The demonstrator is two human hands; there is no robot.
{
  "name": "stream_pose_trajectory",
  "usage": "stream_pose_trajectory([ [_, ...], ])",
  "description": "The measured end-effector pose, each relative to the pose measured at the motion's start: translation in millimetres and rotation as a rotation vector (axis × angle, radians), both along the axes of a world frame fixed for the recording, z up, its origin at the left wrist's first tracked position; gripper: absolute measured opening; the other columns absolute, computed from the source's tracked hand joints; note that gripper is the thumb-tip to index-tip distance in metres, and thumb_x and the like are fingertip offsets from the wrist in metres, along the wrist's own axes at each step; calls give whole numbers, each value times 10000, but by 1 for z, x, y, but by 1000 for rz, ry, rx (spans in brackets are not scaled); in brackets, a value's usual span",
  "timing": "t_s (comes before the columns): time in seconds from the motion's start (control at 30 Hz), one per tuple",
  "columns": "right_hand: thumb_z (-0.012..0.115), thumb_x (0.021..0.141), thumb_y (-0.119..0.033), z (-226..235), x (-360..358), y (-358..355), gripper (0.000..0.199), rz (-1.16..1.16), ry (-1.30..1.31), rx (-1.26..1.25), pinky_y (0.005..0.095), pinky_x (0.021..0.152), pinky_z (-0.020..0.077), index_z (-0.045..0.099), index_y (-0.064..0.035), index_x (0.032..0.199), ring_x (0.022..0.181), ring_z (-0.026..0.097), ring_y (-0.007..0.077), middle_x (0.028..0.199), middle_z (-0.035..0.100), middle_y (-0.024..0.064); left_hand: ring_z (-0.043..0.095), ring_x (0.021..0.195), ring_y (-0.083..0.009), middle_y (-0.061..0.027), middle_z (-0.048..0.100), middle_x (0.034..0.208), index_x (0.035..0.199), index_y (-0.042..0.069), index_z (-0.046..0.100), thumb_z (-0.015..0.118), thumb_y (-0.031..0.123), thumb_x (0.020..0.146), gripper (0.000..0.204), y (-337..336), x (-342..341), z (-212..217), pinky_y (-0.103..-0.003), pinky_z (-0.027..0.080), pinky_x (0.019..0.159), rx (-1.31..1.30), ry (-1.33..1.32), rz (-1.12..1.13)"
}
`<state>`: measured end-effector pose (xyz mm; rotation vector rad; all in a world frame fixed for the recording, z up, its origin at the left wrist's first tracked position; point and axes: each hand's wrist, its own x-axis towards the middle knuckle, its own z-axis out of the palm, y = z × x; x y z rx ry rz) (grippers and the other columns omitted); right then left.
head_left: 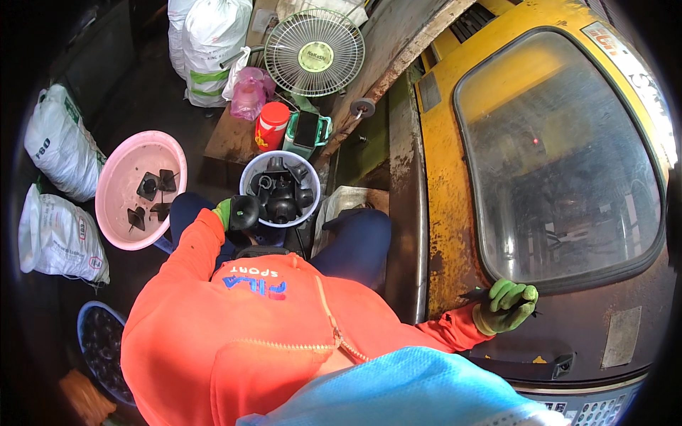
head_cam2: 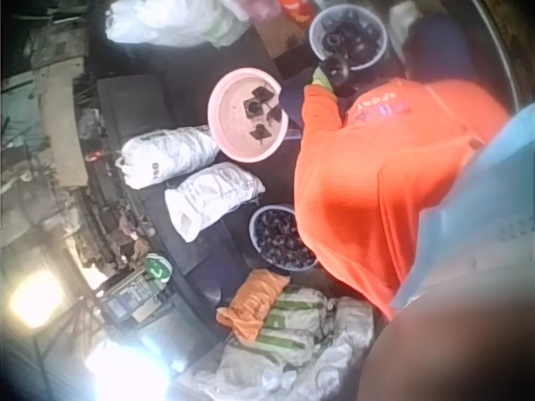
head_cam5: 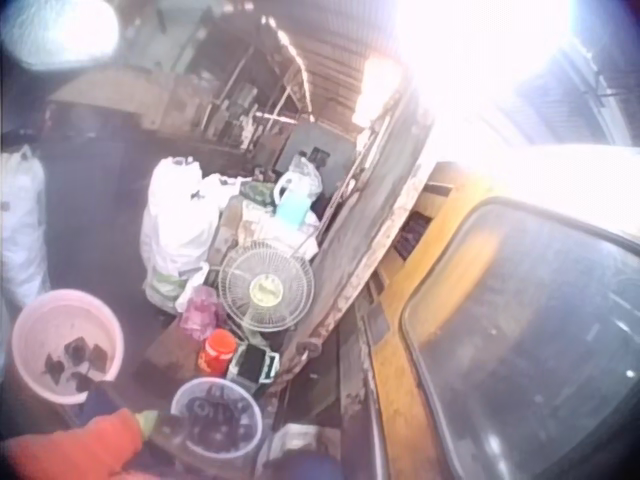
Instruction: The person assembles small black plastic components by hand, inserting smaller pieces into larger housings and placing finished units into a white bucket. The person repeatedly picks up parts from a pink basin and a blue basket, aligns them, and snaps them together.
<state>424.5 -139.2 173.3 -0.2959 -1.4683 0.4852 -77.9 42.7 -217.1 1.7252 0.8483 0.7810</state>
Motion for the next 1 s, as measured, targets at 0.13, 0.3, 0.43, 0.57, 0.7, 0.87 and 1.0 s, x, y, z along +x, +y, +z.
stream_pose_trajectory([
  [0.13,468,993,-201,-2,0,0,255,0,16,7,266,425,368,545,24,1087,415,351,101,590,375,-3,587,806,-72,5,664,893,1027,83,653,678,36,768,264,-3,0,3,-263,499,690,-15,-28,49],
  [0.3,478,991,-202,-2,-1,-1,251,-29,28,12,269,419,356,556,23,1072,416,351,101,576,370,-4,583,801,-69,3,665,895,1026,82,663,675,33,764,266,-5,4,11,-254,491,689,-12,-10,-10],
  [0.43,471,1002,-240,0,-1,-2,259,16,-19,-7,261,461,319,535,-4,1086,423,332,97,610,380,-5,578,778,-73,0,661,867,980,76,658,641,31,779,206,-6,8,17,-254,485,674,-31,-33,-10],
  [0.57,478,998,-231,1,0,-2,263,51,-41,1,259,463,318,536,2,1105,427,342,96,612,384,-6,573,759,-72,9,645,835,944,76,653,629,40,788,161,-6,6,13,-261,482,658,-6,-1,-4],
  [0.7,482,995,-228,1,0,-2,267,59,-46,6,261,465,313,539,4,1114,430,347,98,611,390,-3,576,756,-77,2,645,824,963,78,651,624,39,788,181,-4,5,9,-276,486,654,11,78,-24],
  [0.87,483,994,-227,0,0,-1,266,69,-48,7,263,466,310,545,4,1110,430,349,99,616,401,2,612,822,-112,-45,679,898,1001,76,657,623,26,775,234,-6,8,22,-309,504,723,-7,21,-19],
  [1.0,486,988,-209,0,-2,-1,239,69,-23,17,274,453,344,556,1,1080,429,380,116,611,427,13,635,874,-152,-68,686,962,1034,74,654,629,11,754,289,-7,7,22,-326,507,776,108,43,-40],
])
